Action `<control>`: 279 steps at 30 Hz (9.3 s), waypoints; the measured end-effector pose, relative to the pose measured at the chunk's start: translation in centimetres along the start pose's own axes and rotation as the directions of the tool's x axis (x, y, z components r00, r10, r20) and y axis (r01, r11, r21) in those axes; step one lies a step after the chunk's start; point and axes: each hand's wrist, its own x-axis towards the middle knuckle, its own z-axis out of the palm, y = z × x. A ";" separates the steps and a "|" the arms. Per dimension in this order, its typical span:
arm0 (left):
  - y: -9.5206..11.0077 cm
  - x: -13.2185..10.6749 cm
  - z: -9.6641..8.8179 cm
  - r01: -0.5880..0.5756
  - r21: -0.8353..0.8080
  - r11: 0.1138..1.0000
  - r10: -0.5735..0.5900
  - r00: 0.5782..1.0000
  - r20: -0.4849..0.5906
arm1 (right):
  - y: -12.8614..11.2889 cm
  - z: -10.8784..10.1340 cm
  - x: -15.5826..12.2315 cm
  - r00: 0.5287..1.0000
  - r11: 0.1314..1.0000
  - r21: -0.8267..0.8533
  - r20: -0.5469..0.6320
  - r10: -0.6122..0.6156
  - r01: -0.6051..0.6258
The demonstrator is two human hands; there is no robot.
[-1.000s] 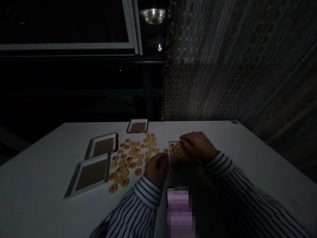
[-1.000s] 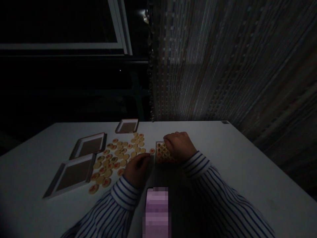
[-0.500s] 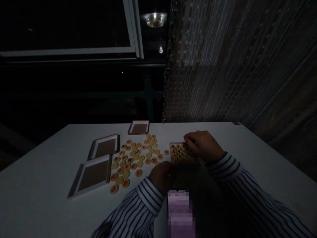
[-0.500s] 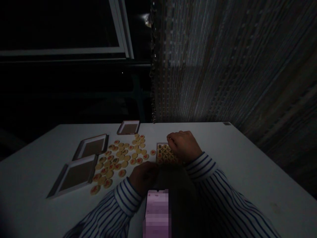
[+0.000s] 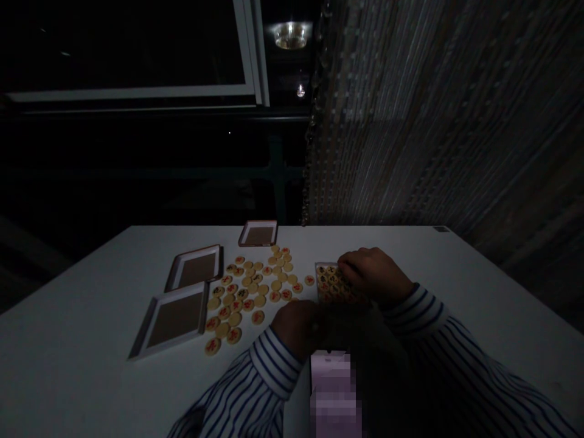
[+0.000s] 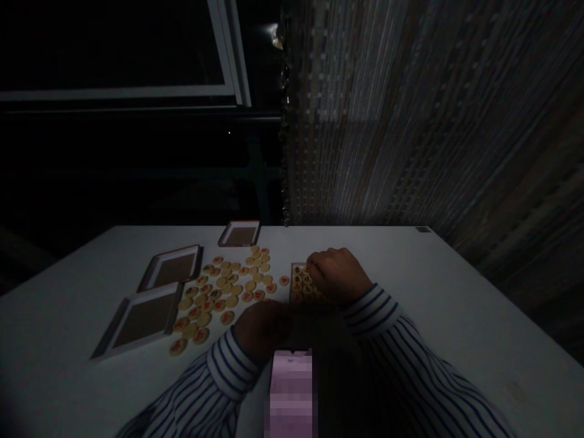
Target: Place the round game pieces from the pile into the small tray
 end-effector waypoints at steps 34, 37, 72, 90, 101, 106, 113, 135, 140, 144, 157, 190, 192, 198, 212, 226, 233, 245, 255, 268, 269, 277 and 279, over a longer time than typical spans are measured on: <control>-7.6 -1.2 -2.1 0.340 0.458 0.821 -0.266 0.939 -0.219 | -0.6 1.1 0.3 0.997 0.998 0.016 0.047 -0.058 0.057; -8.0 -1.2 -1.8 0.326 0.451 0.831 -0.253 0.943 -0.215 | -0.6 1.2 0.3 0.997 0.998 0.006 0.043 -0.068 0.068; -2.4 0.2 -1.5 0.061 0.041 0.997 -0.042 0.929 -0.367 | -0.2 0.0 0.1 0.999 0.999 0.026 0.023 -0.029 0.028; -0.7 0.3 0.7 0.067 0.030 0.997 -0.052 0.935 -0.351 | -0.4 0.1 0.1 0.998 0.999 0.012 0.061 -0.035 0.035; -0.9 0.4 1.2 0.135 -0.032 0.990 -0.136 0.905 -0.404 | -1.4 0.3 0.2 0.974 0.978 0.198 0.201 -0.107 0.067; -0.7 0.5 1.2 0.126 -0.039 0.991 -0.131 0.912 -0.389 | -2.5 0.4 0.3 0.971 0.936 0.349 0.200 -0.130 0.053; -0.7 0.4 1.2 0.134 -0.048 0.990 -0.142 0.919 -0.367 | -3.2 1.0 0.4 0.969 0.907 0.421 0.222 -0.103 0.000; 0.2 1.1 1.2 0.199 -0.879 0.433 -0.560 0.824 -0.090 | -2.6 2.2 0.3 0.995 0.781 0.618 -0.026 -0.096 0.092; 0.8 1.4 0.7 0.220 -0.936 0.274 -0.637 0.771 -0.006 | -2.7 2.4 0.4 0.997 0.787 0.612 -0.024 -0.076 0.075; 1.1 1.5 0.0 0.227 -0.940 0.253 -0.670 0.742 -0.001 | -2.8 2.4 0.3 0.998 0.788 0.614 -0.006 -0.064 0.054; 0.9 1.4 0.2 0.211 -0.925 0.317 -0.628 0.777 -0.038 | -2.8 2.4 0.4 0.998 0.807 0.590 0.017 -0.058 0.037; 0.3 1.2 0.6 0.219 -0.913 0.344 -0.591 0.806 -0.029 | -3.0 2.4 0.5 0.998 0.830 0.555 -0.009 -0.062 0.056; 0.3 1.2 0.6 0.221 -0.911 0.350 -0.597 0.802 -0.035 | -2.9 2.6 0.5 0.996 0.824 0.560 -0.039 -0.079 0.087; 0.5 1.4 0.2 0.187 -0.918 0.351 -0.630 0.772 -0.083 | -3.0 2.4 0.4 0.997 0.815 0.575 -0.032 -0.068 0.074; 0.8 1.5 -0.5 0.235 -0.890 0.390 -0.650 0.756 -0.085 | -3.0 2.2 0.3 0.997 0.801 0.596 0.010 -0.073 0.052; 1.3 1.5 -1.0 0.260 -0.894 0.365 -0.666 0.744 -0.055 | -2.9 2.4 0.4 0.996 0.810 0.580 -0.032 -0.085 0.088; 1.0 1.4 -0.8 0.213 -0.922 0.324 -0.650 0.758 -0.053 | -3.1 2.0 0.3 0.996 0.802 0.590 -0.063 -0.068 0.092; 1.0 1.4 -0.7 0.230 -0.918 0.322 -0.641 0.766 -0.032 | -3.1 2.3 0.3 0.996 0.794 0.601 -0.053 -0.070 0.088; 0.5 1.1 -0.4 0.222 -0.872 0.437 -0.567 0.820 -0.075 | -3.4 1.9 0.4 0.999 0.831 0.556 0.028 -0.046 0.023; 0.5 1.3 -0.4 0.244 -0.871 0.427 -0.640 0.762 -0.100 | -3.1 2.9 0.4 0.984 0.861 0.479 -0.042 -0.172 0.171; 0.4 1.3 -0.4 0.243 -0.873 0.423 -0.641 0.761 -0.099 | -3.1 2.9 0.4 0.982 0.867 0.464 -0.046 -0.182 0.182; 0.4 1.2 -0.5 0.230 -0.888 0.397 -0.659 0.745 -0.101 | -3.5 2.2 0.5 0.977 0.927 0.313 -0.006 -0.214 0.205; 0.4 1.3 -0.5 0.220 -0.893 0.392 -0.661 0.743 -0.107 | -3.6 2.1 0.5 0.979 0.938 0.285 0.010 -0.206 0.195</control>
